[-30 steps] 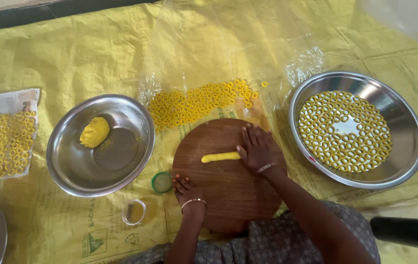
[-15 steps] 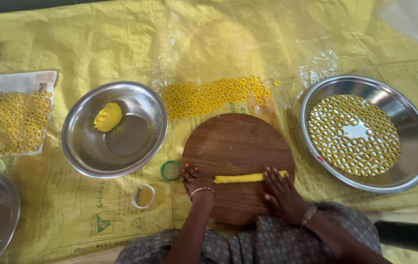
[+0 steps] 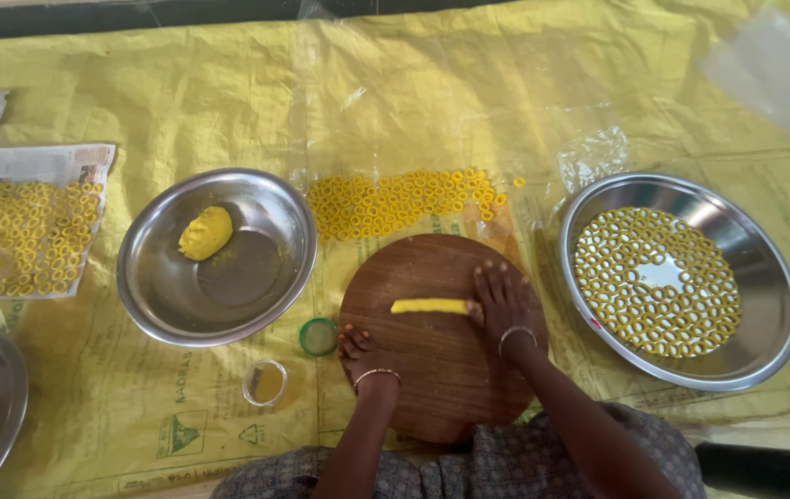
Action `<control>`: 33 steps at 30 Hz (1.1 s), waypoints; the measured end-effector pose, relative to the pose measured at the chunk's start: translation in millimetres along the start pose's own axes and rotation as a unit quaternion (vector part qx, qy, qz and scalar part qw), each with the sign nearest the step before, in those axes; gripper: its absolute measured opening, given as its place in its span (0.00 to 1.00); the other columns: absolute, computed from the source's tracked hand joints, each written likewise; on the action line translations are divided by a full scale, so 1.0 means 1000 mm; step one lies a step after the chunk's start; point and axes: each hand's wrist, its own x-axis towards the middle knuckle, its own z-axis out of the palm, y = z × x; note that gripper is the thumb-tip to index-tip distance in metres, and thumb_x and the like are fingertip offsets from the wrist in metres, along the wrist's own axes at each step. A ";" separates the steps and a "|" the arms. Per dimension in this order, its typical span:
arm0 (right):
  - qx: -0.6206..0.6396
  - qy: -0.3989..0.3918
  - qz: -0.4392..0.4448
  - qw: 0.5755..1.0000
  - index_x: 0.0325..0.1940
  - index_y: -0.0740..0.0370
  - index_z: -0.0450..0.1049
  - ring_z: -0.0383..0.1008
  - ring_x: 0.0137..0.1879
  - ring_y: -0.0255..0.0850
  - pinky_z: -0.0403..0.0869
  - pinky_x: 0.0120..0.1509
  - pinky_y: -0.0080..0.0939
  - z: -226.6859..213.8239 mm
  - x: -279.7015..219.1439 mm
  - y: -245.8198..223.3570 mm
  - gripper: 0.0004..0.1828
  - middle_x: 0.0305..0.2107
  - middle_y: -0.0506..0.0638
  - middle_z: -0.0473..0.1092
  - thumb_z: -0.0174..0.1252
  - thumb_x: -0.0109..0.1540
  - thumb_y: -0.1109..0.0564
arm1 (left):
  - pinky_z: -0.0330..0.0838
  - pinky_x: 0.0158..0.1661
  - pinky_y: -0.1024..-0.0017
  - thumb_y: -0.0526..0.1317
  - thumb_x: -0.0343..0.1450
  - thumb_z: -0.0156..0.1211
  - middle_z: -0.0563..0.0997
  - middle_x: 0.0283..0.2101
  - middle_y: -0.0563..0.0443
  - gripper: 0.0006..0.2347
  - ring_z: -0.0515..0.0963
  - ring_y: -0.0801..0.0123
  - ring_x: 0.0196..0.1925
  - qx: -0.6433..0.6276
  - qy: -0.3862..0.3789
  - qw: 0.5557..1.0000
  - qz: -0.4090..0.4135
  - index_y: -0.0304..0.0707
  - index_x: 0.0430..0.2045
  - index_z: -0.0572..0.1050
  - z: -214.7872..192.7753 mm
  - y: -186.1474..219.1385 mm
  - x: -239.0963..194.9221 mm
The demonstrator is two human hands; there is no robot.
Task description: The person rolls yellow dough into a thin rope on a wooden board, then forms small rings by hand and places them into a metal tray. The person repeats this process, arranging the rings in rows on the tray.
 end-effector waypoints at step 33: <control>-0.014 -0.046 -0.057 0.997 0.80 0.66 0.36 0.28 0.82 0.51 0.29 0.80 0.60 -0.024 -0.029 -0.080 0.42 0.77 0.57 0.35 0.33 0.71 0.36 | 0.41 0.69 0.33 0.44 0.75 0.58 0.30 0.77 0.23 0.38 0.31 0.25 0.77 0.008 -0.028 1.000 0.006 0.25 0.74 0.42 0.001 0.004 0.002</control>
